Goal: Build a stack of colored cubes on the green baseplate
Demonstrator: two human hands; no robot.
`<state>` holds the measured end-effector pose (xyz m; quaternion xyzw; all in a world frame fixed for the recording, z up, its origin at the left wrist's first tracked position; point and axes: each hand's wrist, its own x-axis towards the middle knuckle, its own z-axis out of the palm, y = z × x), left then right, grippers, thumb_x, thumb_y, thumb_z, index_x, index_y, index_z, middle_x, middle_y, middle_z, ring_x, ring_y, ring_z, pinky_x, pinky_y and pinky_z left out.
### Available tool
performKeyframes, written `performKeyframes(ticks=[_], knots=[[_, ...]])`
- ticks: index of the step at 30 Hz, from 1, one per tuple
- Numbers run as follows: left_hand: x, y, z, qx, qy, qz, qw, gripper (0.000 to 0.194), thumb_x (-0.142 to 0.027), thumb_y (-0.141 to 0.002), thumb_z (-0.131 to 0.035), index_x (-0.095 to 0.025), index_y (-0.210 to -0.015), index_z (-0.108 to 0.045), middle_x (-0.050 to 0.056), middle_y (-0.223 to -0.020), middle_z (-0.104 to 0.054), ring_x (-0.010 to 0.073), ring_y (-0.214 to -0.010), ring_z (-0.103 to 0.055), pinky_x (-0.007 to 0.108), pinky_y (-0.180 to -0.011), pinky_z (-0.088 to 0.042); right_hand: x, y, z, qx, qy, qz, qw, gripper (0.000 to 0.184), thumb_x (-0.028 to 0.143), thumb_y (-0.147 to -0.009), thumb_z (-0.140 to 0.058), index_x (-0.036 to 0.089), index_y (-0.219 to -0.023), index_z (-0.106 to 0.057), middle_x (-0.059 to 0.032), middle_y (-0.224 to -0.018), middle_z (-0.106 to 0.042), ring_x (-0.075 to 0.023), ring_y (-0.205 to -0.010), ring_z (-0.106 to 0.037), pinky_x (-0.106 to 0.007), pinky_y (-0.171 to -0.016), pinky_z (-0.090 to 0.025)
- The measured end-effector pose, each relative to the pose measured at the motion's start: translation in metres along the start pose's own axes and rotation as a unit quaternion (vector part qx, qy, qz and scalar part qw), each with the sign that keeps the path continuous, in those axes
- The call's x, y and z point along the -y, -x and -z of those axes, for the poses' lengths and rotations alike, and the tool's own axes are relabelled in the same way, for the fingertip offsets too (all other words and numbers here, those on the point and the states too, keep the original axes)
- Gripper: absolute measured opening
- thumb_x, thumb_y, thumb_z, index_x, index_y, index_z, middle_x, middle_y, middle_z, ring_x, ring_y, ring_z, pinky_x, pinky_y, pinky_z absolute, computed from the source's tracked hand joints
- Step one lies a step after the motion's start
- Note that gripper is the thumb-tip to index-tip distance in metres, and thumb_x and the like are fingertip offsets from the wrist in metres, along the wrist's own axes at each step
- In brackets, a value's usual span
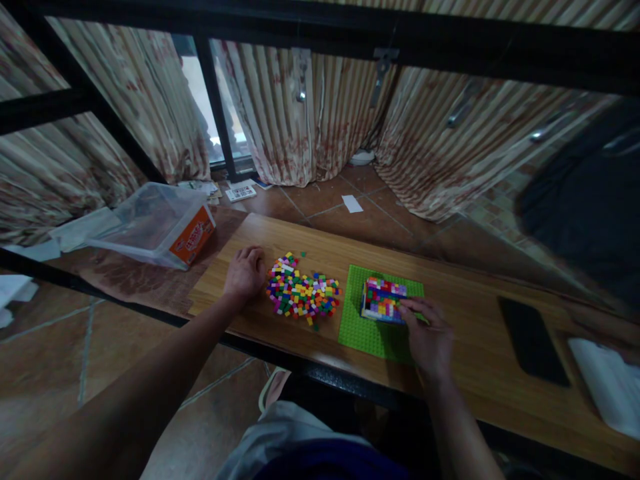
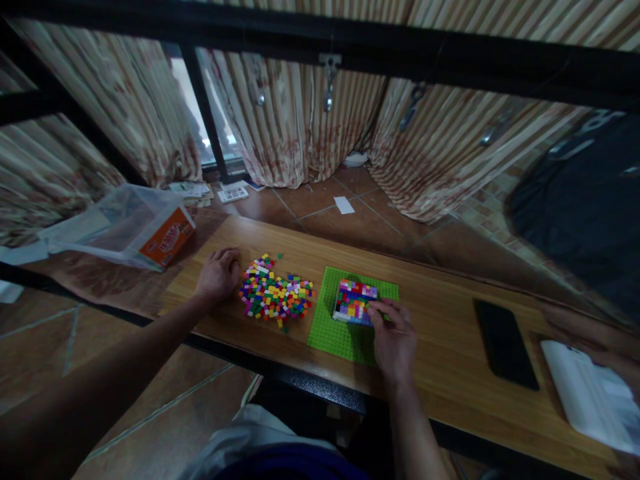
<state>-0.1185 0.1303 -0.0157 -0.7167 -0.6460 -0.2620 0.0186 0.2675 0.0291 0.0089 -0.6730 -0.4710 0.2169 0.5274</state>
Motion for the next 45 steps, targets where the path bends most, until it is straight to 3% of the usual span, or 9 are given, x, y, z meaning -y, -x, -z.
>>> performKeyframes(ticks=[6, 10, 15, 30, 34, 38, 41, 43, 45], knots=[[0.000, 0.000, 0.001, 0.003, 0.000, -0.003, 1.000, 0.027, -0.018, -0.087, -0.046, -0.014, -0.107, -0.064, 0.015, -0.116, -0.065, 0.0311, -0.108, -0.058, 0.046, -0.098, -0.048, -0.003, -0.006, -0.003, 0.021, -0.085, -0.081, 0.993, 0.025, 0.041, -0.062, -0.080, 0.024, -0.079, -0.077, -0.0043, -0.099, -0.070, -0.0198, -0.095, -0.062, -0.037, -0.084, -0.049], [0.000, 0.000, 0.000, 0.001, 0.003, 0.000, 1.000, 0.027, -0.018, -0.086, -0.047, -0.014, -0.107, -0.064, 0.015, -0.117, -0.065, 0.0310, -0.109, -0.058, 0.046, -0.099, -0.048, -0.004, -0.009, -0.006, 0.021, -0.195, -0.189, 0.962, 0.031, 0.035, -0.051, -0.086, 0.023, -0.079, -0.076, -0.0003, -0.083, -0.072, -0.0157, -0.075, -0.063, -0.033, -0.073, -0.051], [0.001, 0.000, -0.001, 0.002, 0.011, 0.000, 1.000, 0.027, -0.017, -0.087, -0.046, -0.015, -0.105, -0.064, 0.015, -0.117, -0.065, 0.0305, -0.109, -0.058, 0.047, -0.099, -0.048, -0.003, -0.012, -0.009, 0.021, -0.246, -0.212, 0.945, 0.031, 0.028, -0.047, -0.087, 0.023, -0.075, -0.074, 0.0029, -0.078, -0.071, -0.0119, -0.068, -0.061, -0.029, -0.067, -0.050], [-0.001, 0.000, 0.000, 0.003, 0.001, 0.002, 1.000, 0.029, -0.018, -0.087, -0.044, -0.015, -0.108, -0.064, 0.014, -0.118, -0.065, 0.0302, -0.110, -0.057, 0.047, -0.100, -0.048, -0.006, -0.011, -0.006, 0.042, -0.260, -0.182, 0.947, 0.034, 0.031, -0.050, -0.088, 0.023, -0.080, -0.074, 0.0014, -0.080, -0.071, -0.0132, -0.071, -0.062, -0.031, -0.069, -0.052], [-0.001, 0.000, -0.001, 0.001, 0.000, 0.002, 1.000, 0.027, -0.018, -0.087, -0.045, -0.016, -0.106, -0.064, 0.013, -0.117, -0.065, 0.0301, -0.110, -0.057, 0.047, -0.100, -0.048, -0.009, -0.005, 0.004, -0.013, -0.256, -0.167, 0.952, 0.032, 0.031, -0.055, -0.085, 0.023, -0.084, -0.074, 0.0006, -0.085, -0.072, -0.0142, -0.076, -0.063, -0.032, -0.072, -0.051], [-0.002, 0.001, 0.000, 0.005, -0.002, 0.009, 1.000, 0.026, -0.017, -0.087, -0.046, -0.018, -0.106, -0.064, 0.012, -0.117, -0.065, 0.0298, -0.109, -0.058, 0.047, -0.099, -0.048, 0.012, 0.017, 0.004, -0.087, -0.156, -0.110, 0.978, 0.027, 0.036, -0.066, -0.080, 0.022, -0.088, -0.073, -0.0024, -0.087, -0.072, -0.0165, -0.078, -0.064, -0.033, -0.074, -0.051], [-0.003, 0.001, 0.002, 0.013, -0.004, 0.010, 1.000, 0.026, -0.016, -0.087, -0.046, -0.018, -0.106, -0.064, 0.012, -0.117, -0.065, 0.0293, -0.110, -0.058, 0.046, -0.100, -0.048, 0.039, 0.046, -0.009, -0.008, -0.068, -0.033, 0.997, 0.022, 0.041, -0.078, -0.072, 0.023, -0.090, -0.074, -0.0044, -0.093, -0.074, -0.0196, -0.087, -0.067, -0.035, -0.082, -0.051], [-0.004, 0.001, 0.002, 0.015, -0.002, 0.013, 1.000, 0.027, -0.015, -0.087, -0.046, -0.017, -0.107, -0.064, 0.013, -0.118, -0.065, 0.0290, -0.111, -0.057, 0.045, -0.102, -0.047, 0.053, 0.067, -0.024, 0.138, -0.022, 0.021, 0.990, 0.018, 0.040, -0.084, -0.066, 0.025, -0.090, -0.074, -0.0033, -0.092, -0.073, -0.0192, -0.085, -0.067, -0.034, -0.077, -0.052], [-0.004, 0.001, 0.002, 0.017, 0.002, 0.013, 1.000, 0.027, -0.014, -0.087, -0.046, -0.017, -0.108, -0.064, 0.013, -0.118, -0.064, 0.0285, -0.112, -0.057, 0.045, -0.102, -0.047, 0.060, 0.085, -0.042, 0.280, 0.004, 0.068, 0.958, 0.017, 0.034, -0.089, -0.059, 0.025, -0.091, -0.073, -0.0026, -0.091, -0.073, -0.0181, -0.085, -0.067, -0.032, -0.076, -0.052]])
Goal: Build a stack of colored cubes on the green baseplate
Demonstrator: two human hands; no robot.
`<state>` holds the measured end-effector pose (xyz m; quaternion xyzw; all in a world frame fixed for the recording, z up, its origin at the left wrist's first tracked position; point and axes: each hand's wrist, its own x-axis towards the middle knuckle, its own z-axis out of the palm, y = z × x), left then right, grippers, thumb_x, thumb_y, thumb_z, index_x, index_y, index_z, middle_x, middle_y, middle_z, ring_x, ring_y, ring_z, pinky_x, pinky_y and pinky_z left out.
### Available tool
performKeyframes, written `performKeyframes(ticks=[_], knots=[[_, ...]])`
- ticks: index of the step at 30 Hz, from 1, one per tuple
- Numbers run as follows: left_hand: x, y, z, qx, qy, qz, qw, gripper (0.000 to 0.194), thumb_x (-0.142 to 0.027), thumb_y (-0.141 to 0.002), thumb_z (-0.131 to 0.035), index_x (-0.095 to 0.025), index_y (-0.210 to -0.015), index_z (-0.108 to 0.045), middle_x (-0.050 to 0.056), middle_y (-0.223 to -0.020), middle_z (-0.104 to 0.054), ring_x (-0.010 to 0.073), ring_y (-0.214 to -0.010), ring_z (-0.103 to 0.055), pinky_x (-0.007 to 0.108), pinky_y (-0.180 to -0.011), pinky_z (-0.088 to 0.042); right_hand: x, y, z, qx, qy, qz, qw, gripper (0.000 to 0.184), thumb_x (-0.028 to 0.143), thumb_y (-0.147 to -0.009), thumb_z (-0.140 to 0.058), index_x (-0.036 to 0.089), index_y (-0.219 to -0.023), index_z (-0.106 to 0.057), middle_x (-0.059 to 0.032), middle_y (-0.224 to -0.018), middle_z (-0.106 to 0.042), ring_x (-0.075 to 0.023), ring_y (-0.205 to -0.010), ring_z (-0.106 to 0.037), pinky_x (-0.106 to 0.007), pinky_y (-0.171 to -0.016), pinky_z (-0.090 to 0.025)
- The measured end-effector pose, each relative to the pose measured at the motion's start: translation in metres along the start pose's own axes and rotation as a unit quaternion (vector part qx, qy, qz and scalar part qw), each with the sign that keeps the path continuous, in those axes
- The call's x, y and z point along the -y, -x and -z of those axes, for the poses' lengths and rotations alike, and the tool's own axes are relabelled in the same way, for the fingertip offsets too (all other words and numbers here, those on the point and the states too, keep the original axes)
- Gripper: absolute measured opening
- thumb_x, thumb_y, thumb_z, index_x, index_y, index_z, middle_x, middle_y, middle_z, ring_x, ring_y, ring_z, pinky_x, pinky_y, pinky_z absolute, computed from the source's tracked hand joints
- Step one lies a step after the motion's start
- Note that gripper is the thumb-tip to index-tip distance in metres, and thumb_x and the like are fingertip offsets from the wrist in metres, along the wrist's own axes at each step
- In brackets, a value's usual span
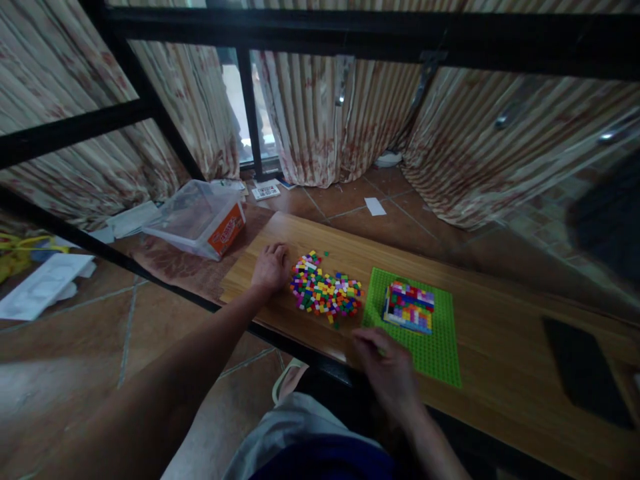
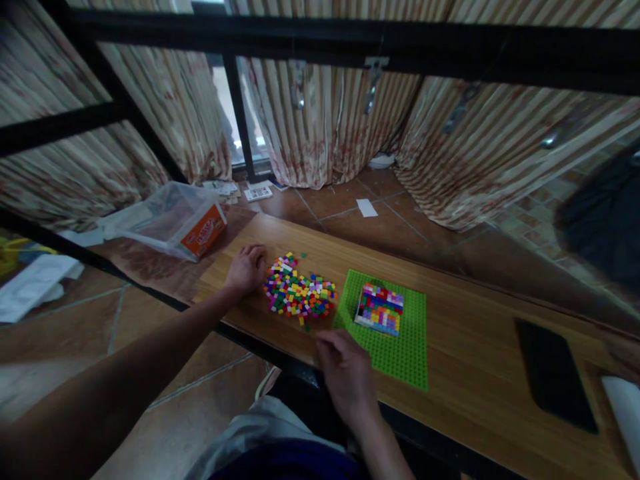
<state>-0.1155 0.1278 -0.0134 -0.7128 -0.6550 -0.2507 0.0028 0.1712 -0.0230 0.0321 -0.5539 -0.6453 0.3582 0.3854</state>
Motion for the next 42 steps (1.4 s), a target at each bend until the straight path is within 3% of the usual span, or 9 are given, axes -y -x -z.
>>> performKeyframes(ticks=[2, 5, 12, 17, 24, 30, 42], knots=[[0.000, 0.000, 0.000, 0.002, 0.003, -0.001, 1.000, 0.027, -0.014, -0.087, -0.046, -0.016, -0.108, -0.064, 0.014, -0.118, -0.064, 0.0282, -0.112, -0.057, 0.044, -0.103, -0.046, 0.003, 0.001, -0.021, 0.086, 0.035, 0.026, 0.995, 0.018, 0.028, -0.092, -0.054, 0.024, -0.093, -0.072, -0.0028, -0.091, -0.072, -0.0177, -0.084, -0.067, -0.032, -0.075, -0.052], [0.000, 0.000, 0.000, 0.000, 0.009, 0.000, 1.000, 0.027, -0.013, -0.087, -0.047, -0.015, -0.108, -0.064, 0.014, -0.117, -0.065, 0.0282, -0.112, -0.057, 0.044, -0.102, -0.047, 0.001, -0.006, -0.041, 0.123, 0.098, 0.060, 0.986, 0.019, 0.020, -0.092, -0.051, 0.022, -0.092, -0.070, -0.0037, -0.091, -0.071, -0.0187, -0.086, -0.066, -0.033, -0.077, -0.052], [-0.001, 0.002, -0.002, -0.007, 0.019, 0.008, 1.000, 0.027, -0.013, -0.088, -0.048, -0.015, -0.109, -0.064, 0.014, -0.119, -0.064, 0.0276, -0.112, -0.057, 0.044, -0.103, -0.047, -0.012, -0.031, -0.043, 0.075, 0.231, 0.139, 0.960, 0.021, 0.020, -0.094, -0.048, 0.022, -0.097, -0.069, -0.0064, -0.094, -0.069, -0.0223, -0.088, -0.064, -0.036, -0.079, -0.050], [-0.001, 0.002, -0.001, -0.002, 0.030, 0.011, 0.999, 0.027, -0.013, -0.087, -0.049, -0.016, -0.108, -0.065, 0.014, -0.119, -0.064, 0.0277, -0.112, -0.056, 0.046, -0.103, -0.046, -0.015, -0.035, -0.040, 0.017, 0.238, 0.164, 0.957, 0.025, 0.022, -0.096, -0.045, 0.022, -0.097, -0.069, -0.0065, -0.093, -0.068, -0.0212, -0.086, -0.062, -0.035, -0.079, -0.049], [-0.004, 0.003, 0.002, 0.000, 0.022, 0.010, 1.000, 0.027, -0.012, -0.086, -0.049, -0.015, -0.107, -0.065, 0.014, -0.119, -0.065, 0.0276, -0.111, -0.057, 0.045, -0.103, -0.047, 0.004, -0.052, -0.063, 0.048, 0.243, 0.245, 0.937, 0.025, 0.025, -0.096, -0.047, 0.022, -0.107, -0.069, -0.0091, -0.105, -0.063, -0.0225, -0.098, -0.057, -0.035, -0.087, -0.047], [-0.004, 0.002, 0.001, 0.000, 0.027, 0.014, 1.000, 0.027, -0.012, -0.087, -0.049, -0.016, -0.108, -0.065, 0.014, -0.120, -0.064, 0.0272, -0.112, -0.057, 0.045, -0.103, -0.047, 0.010, -0.066, -0.076, 0.072, 0.263, 0.232, 0.934, 0.021, 0.036, -0.094, -0.053, 0.022, -0.097, -0.068, -0.0097, -0.106, -0.058, -0.0252, -0.099, -0.051, -0.039, -0.088, -0.044], [-0.002, 0.003, -0.002, 0.001, 0.019, 0.008, 1.000, 0.025, -0.013, -0.087, -0.050, -0.015, -0.107, -0.065, 0.014, -0.119, -0.065, 0.0276, -0.111, -0.057, 0.044, -0.103, -0.046, -0.003, -0.065, -0.063, 0.040, 0.262, 0.238, 0.934, 0.024, 0.018, -0.092, -0.048, 0.022, -0.101, -0.069, -0.0086, -0.108, -0.059, -0.0247, -0.103, -0.051, -0.039, -0.090, -0.043]])
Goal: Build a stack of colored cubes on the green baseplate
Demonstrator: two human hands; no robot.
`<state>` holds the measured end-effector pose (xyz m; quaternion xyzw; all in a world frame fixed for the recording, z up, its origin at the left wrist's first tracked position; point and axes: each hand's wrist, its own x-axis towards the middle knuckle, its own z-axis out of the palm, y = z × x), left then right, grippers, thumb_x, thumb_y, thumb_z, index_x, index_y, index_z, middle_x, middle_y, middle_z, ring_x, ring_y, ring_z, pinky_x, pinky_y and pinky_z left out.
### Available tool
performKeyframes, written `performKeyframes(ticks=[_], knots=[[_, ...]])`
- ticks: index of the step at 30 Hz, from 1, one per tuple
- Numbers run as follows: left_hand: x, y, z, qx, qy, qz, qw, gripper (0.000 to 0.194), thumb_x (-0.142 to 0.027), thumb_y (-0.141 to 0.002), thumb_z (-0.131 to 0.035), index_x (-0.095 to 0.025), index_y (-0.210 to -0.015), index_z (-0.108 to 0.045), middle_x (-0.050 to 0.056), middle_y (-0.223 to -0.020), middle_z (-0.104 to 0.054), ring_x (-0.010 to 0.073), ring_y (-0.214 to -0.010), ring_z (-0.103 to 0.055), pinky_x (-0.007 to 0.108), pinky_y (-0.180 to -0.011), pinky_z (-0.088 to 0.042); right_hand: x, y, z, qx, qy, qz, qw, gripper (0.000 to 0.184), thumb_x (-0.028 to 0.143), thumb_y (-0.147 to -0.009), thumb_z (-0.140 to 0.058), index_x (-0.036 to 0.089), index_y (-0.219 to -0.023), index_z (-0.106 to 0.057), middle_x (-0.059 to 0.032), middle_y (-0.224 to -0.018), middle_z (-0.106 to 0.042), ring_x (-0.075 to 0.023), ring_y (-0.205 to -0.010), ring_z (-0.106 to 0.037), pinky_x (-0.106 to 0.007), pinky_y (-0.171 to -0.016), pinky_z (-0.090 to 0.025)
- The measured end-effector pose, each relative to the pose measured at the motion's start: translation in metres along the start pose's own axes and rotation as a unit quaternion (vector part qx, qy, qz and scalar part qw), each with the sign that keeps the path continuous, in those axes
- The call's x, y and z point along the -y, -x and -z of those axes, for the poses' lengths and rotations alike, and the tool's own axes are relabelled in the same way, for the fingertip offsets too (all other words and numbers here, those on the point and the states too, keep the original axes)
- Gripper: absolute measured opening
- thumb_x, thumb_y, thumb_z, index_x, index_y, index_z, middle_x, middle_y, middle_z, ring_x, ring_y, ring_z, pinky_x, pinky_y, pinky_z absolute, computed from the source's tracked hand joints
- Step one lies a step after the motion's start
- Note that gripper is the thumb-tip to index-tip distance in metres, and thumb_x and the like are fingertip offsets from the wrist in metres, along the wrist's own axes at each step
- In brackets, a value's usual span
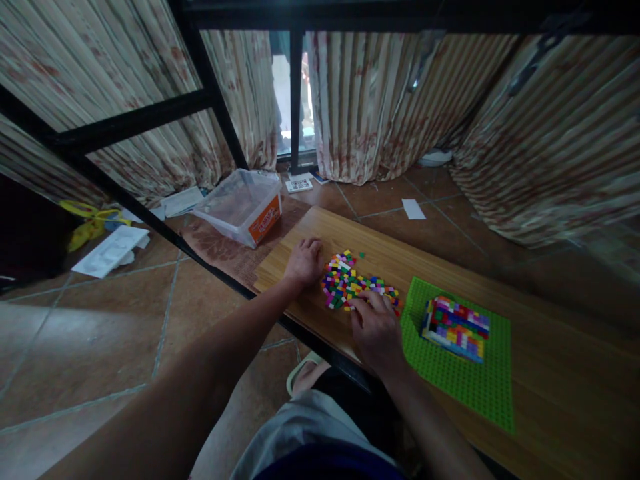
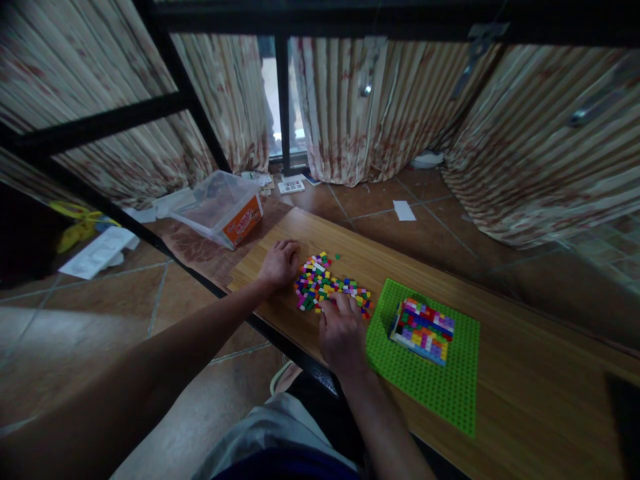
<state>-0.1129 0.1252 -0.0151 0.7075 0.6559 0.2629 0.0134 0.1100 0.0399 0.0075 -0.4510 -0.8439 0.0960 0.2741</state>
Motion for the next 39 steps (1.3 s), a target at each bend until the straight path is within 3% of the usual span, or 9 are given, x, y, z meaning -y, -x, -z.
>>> performKeyframes(ticks=[4, 11, 17, 21, 25, 29, 33, 36, 39], knots=[[0.000, 0.000, 0.000, 0.000, -0.001, 0.002, 1.000, 0.026, -0.012, -0.086, -0.050, -0.016, -0.107, -0.064, 0.013, -0.119, -0.064, 0.0274, -0.110, -0.057, 0.045, -0.102, -0.046, 0.006, -0.005, -0.005, 0.029, -0.003, 0.031, 0.999, 0.025, 0.023, -0.095, -0.044, 0.023, -0.104, -0.068, -0.0092, -0.111, -0.057, -0.0252, -0.104, -0.049, -0.040, -0.092, -0.042], [-0.002, 0.000, 0.003, 0.000, 0.003, 0.004, 1.000, 0.026, -0.011, -0.085, -0.050, -0.015, -0.106, -0.064, 0.014, -0.119, -0.064, 0.0277, -0.111, -0.057, 0.044, -0.104, -0.046, 0.011, -0.016, -0.004, 0.080, 0.029, 0.035, 0.996, 0.017, 0.021, -0.094, -0.050, 0.021, -0.091, -0.066, -0.0096, -0.106, -0.060, -0.0257, -0.101, -0.050, -0.040, -0.090, -0.041], [0.000, -0.001, 0.002, -0.005, -0.012, -0.004, 1.000, 0.026, -0.011, -0.086, -0.049, -0.015, -0.107, -0.064, 0.013, -0.119, -0.065, 0.0268, -0.110, -0.058, 0.043, -0.103, -0.047, 0.014, -0.014, 0.002, 0.031, -0.024, 0.042, 0.998, 0.019, 0.021, -0.096, -0.048, 0.020, -0.089, -0.065, -0.0079, -0.094, -0.065, -0.0233, -0.093, -0.056, -0.038, -0.087, -0.044], [0.002, -0.001, 0.000, -0.010, -0.015, -0.013, 1.000, 0.026, -0.012, -0.086, -0.049, -0.014, -0.106, -0.064, 0.013, -0.119, -0.065, 0.0265, -0.110, -0.059, 0.042, -0.104, -0.047, 0.022, 0.002, 0.014, -0.027, -0.133, -0.049, 0.990, 0.020, 0.023, -0.096, -0.048, 0.020, -0.101, -0.067, -0.0061, -0.094, -0.070, -0.0202, -0.091, -0.062, -0.034, -0.085, -0.047], [0.004, -0.002, 0.000, -0.010, -0.017, -0.016, 1.000, 0.026, -0.013, -0.087, -0.048, -0.015, -0.107, -0.064, 0.013, -0.117, -0.065, 0.0277, -0.110, -0.058, 0.043, -0.101, -0.048, 0.023, 0.027, 0.033, -0.019, -0.224, -0.167, 0.960, 0.029, 0.028, -0.096, -0.047, 0.023, -0.116, -0.066, -0.0060, -0.107, -0.071, -0.0194, -0.100, -0.065, -0.033, -0.089, -0.049], [0.005, -0.003, 0.000, -0.012, -0.017, -0.013, 1.000, 0.026, -0.015, -0.087, -0.047, -0.016, -0.108, -0.064, 0.013, -0.116, -0.065, 0.0284, -0.110, -0.058, 0.043, -0.100, -0.048, 0.016, 0.051, 0.049, 0.006, -0.291, -0.267, 0.919, 0.028, 0.035, -0.095, -0.048, 0.024, -0.107, -0.069, -0.0053, -0.107, -0.070, -0.0204, -0.100, -0.064, -0.033, -0.086, -0.048], [0.003, -0.004, 0.002, -0.008, -0.009, -0.011, 1.000, 0.026, -0.015, -0.087, -0.047, -0.016, -0.106, -0.064, 0.013, -0.116, -0.065, 0.0288, -0.110, -0.057, 0.044, -0.100, -0.047, 0.013, 0.068, 0.053, 0.016, -0.360, -0.364, 0.859, 0.030, 0.046, -0.090, -0.056, 0.022, -0.102, -0.069, -0.0047, -0.096, -0.071, -0.0203, -0.087, -0.064, -0.031, -0.074, -0.048], [0.002, -0.004, 0.003, -0.006, -0.010, -0.007, 1.000, 0.026, -0.016, -0.087, -0.046, -0.016, -0.106, -0.064, 0.014, -0.116, -0.065, 0.0295, -0.110, -0.057, 0.045, -0.100, -0.048, 0.011, 0.077, 0.053, 0.002, -0.411, -0.396, 0.821, 0.034, 0.050, -0.085, -0.061, 0.022, -0.102, -0.070, -0.0037, -0.090, -0.072, -0.0197, -0.083, -0.064, -0.030, -0.070, -0.048], [0.002, -0.004, 0.003, -0.005, -0.012, -0.009, 1.000, 0.027, -0.017, -0.087, -0.047, -0.015, -0.107, -0.064, 0.014, -0.118, -0.065, 0.0294, -0.110, -0.057, 0.044, -0.100, -0.047, 0.006, 0.085, 0.058, -0.043, -0.409, -0.415, 0.812, 0.034, 0.051, -0.082, -0.065, 0.023, -0.099, -0.072, -0.0037, -0.091, -0.073, -0.0202, -0.086, -0.065, -0.031, -0.076, -0.049]])
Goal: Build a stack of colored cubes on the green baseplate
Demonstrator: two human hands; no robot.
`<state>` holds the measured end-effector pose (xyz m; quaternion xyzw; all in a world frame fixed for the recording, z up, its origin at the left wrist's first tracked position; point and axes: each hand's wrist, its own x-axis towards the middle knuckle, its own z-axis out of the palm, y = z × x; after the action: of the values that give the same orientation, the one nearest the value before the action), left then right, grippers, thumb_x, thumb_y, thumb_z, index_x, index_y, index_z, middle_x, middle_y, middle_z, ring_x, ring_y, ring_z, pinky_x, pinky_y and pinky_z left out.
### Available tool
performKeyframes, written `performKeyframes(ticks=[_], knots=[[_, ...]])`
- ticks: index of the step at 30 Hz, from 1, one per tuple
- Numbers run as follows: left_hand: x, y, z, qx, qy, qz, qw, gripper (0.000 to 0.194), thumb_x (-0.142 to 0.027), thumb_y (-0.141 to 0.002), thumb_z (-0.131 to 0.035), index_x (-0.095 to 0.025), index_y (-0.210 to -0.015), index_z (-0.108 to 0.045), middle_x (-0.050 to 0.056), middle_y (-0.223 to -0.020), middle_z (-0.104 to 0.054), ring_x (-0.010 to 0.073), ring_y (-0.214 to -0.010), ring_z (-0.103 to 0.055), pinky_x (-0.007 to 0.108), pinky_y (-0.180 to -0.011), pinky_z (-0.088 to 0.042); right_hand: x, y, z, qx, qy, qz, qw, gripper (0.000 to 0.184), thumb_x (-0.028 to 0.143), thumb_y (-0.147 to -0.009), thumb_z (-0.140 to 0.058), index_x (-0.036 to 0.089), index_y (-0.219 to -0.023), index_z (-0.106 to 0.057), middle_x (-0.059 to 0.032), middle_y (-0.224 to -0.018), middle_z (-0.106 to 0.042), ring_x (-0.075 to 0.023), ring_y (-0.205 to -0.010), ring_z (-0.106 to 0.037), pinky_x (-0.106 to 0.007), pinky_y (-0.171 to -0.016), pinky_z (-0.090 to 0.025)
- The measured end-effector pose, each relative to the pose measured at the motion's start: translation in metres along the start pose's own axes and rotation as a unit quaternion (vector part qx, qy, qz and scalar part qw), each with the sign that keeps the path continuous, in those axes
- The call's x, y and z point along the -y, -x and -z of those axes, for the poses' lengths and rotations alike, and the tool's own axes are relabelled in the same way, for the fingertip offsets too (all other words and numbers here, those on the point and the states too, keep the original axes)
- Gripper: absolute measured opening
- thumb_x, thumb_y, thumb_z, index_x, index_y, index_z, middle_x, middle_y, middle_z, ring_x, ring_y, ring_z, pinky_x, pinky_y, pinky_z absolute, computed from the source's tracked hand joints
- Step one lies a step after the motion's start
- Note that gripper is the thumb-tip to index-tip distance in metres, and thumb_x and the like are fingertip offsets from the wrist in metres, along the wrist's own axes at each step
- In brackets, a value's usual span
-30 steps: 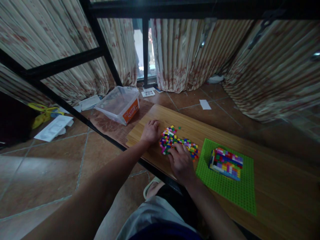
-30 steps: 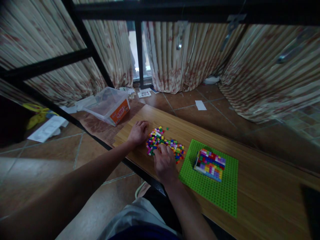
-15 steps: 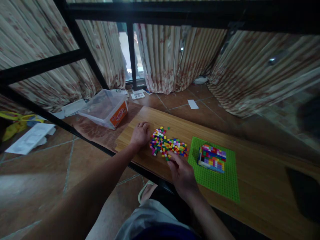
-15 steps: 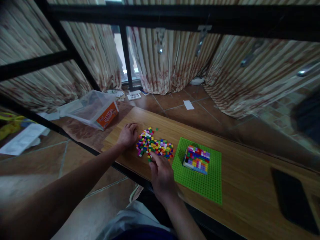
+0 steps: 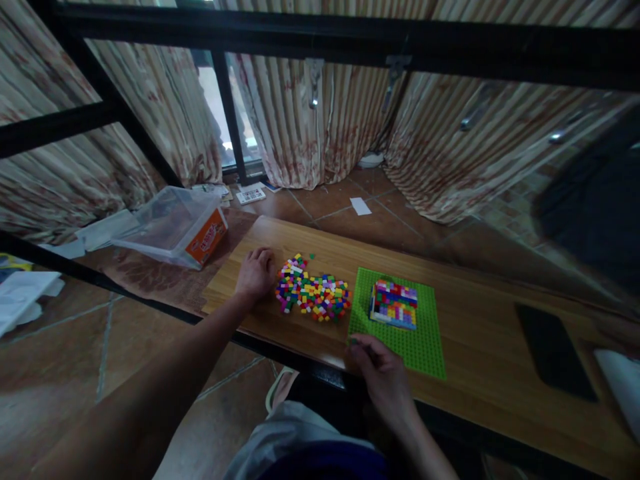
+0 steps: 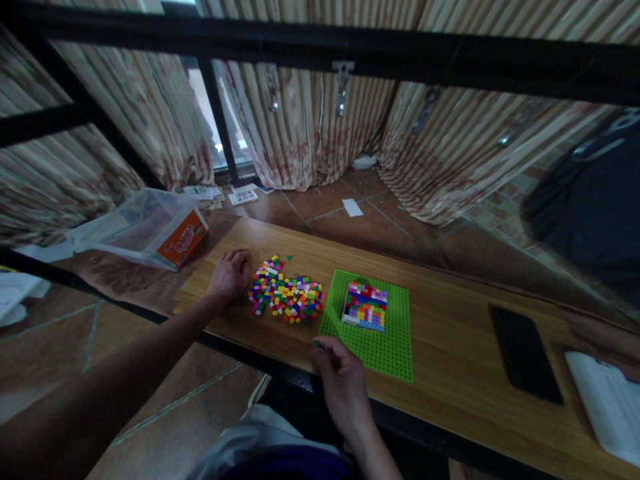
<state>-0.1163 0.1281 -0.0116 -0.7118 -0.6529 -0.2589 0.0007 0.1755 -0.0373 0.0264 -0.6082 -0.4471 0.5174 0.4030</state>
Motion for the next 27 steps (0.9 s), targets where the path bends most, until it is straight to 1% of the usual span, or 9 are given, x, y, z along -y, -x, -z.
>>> performKeyframes(ticks=[3, 8, 10, 12, 15, 18, 22, 25, 27], knots=[[0.001, 0.000, 0.000, -0.001, 0.001, -0.005, 1.000, 0.026, -0.017, -0.087, -0.047, -0.015, -0.106, -0.064, 0.014, -0.117, -0.065, 0.0296, -0.109, -0.058, 0.045, -0.101, -0.047, 0.001, -0.001, 0.018, -0.072, 0.005, 0.018, 0.997, 0.034, 0.051, -0.077, -0.070, 0.023, -0.095, -0.075, -0.0039, -0.088, -0.074, -0.0205, -0.085, -0.067, -0.033, -0.079, -0.050], [0.003, -0.001, -0.002, -0.007, 0.003, -0.007, 1.000, 0.026, -0.018, -0.087, -0.046, -0.016, -0.105, -0.064, 0.014, -0.115, -0.065, 0.0297, -0.109, -0.058, 0.045, -0.099, -0.047, 0.003, -0.008, 0.049, -0.183, -0.010, 0.029, 0.983, 0.038, 0.052, -0.070, -0.075, 0.021, -0.092, -0.076, -0.0024, -0.073, -0.072, -0.0168, -0.069, -0.064, -0.031, -0.067, -0.051], [0.004, -0.001, -0.003, -0.009, 0.002, -0.009, 1.000, 0.026, -0.018, -0.087, -0.046, -0.016, -0.106, -0.064, 0.014, -0.117, -0.065, 0.0298, -0.109, -0.057, 0.045, -0.100, -0.047, 0.001, -0.013, 0.058, -0.216, -0.044, 0.027, 0.975, 0.037, 0.049, -0.067, -0.079, 0.021, -0.091, -0.075, -0.0018, -0.073, -0.072, -0.0142, -0.066, -0.062, -0.028, -0.063, -0.050], [0.004, -0.001, -0.003, -0.010, -0.002, -0.014, 1.000, 0.027, -0.018, -0.087, -0.046, -0.015, -0.106, -0.065, 0.015, -0.118, -0.065, 0.0300, -0.109, -0.057, 0.045, -0.100, -0.047, -0.003, -0.018, 0.067, -0.241, -0.112, 0.015, 0.964, 0.035, 0.046, -0.065, -0.082, 0.022, -0.089, -0.074, -0.0009, -0.076, -0.073, -0.0119, -0.066, -0.062, -0.024, -0.061, -0.050], [0.005, -0.001, -0.003, -0.010, -0.008, -0.018, 1.000, 0.027, -0.018, -0.087, -0.046, -0.014, -0.106, -0.065, 0.015, -0.117, -0.065, 0.0305, -0.109, -0.058, 0.045, -0.101, -0.047, -0.009, -0.027, 0.081, -0.244, -0.226, -0.022, 0.943, 0.033, 0.041, -0.061, -0.086, 0.022, -0.085, -0.073, 0.0004, -0.080, -0.072, -0.0093, -0.068, -0.062, -0.019, -0.059, -0.051], [0.005, -0.001, -0.003, -0.010, -0.009, -0.016, 1.000, 0.028, -0.019, -0.087, -0.046, -0.013, -0.107, -0.064, 0.016, -0.118, -0.065, 0.0312, -0.110, -0.057, 0.046, -0.100, -0.047, -0.011, -0.033, 0.093, -0.226, -0.285, -0.055, 0.930, 0.031, 0.038, -0.059, -0.086, 0.020, -0.081, -0.073, 0.0013, -0.078, -0.069, -0.0070, -0.067, -0.060, -0.015, -0.056, -0.050], [0.004, -0.001, -0.002, -0.007, 0.001, -0.012, 1.000, 0.027, -0.020, -0.087, -0.045, -0.015, -0.105, -0.064, 0.015, -0.119, -0.065, 0.0312, -0.111, -0.057, 0.047, -0.101, -0.046, -0.007, -0.039, 0.101, -0.216, -0.300, -0.064, 0.927, 0.028, 0.032, -0.059, -0.085, 0.019, -0.080, -0.072, 0.0018, -0.079, -0.066, -0.0052, -0.064, -0.057, -0.012, -0.049, -0.046], [0.003, -0.001, -0.001, -0.005, 0.002, -0.009, 1.000, 0.027, -0.020, -0.087, -0.045, -0.015, -0.106, -0.064, 0.015, -0.119, -0.064, 0.0315, -0.111, -0.057, 0.048, -0.100, -0.047, -0.003, -0.042, 0.101, -0.194, -0.285, -0.059, 0.937, 0.029, 0.029, -0.057, -0.085, 0.019, -0.081, -0.072, 0.0022, -0.078, -0.063, -0.0042, -0.059, -0.051, -0.011, -0.043, -0.039], [0.003, -0.001, -0.001, -0.007, -0.001, -0.008, 1.000, 0.028, -0.020, -0.087, -0.044, -0.015, -0.106, -0.063, 0.015, -0.119, -0.065, 0.0316, -0.111, -0.057, 0.048, -0.099, -0.047, -0.003, -0.044, 0.100, -0.192, -0.265, -0.052, 0.944, 0.030, 0.028, -0.056, -0.086, 0.019, -0.081, -0.072, 0.0028, -0.074, -0.061, -0.0039, -0.056, -0.047, -0.012, -0.039, -0.034]])
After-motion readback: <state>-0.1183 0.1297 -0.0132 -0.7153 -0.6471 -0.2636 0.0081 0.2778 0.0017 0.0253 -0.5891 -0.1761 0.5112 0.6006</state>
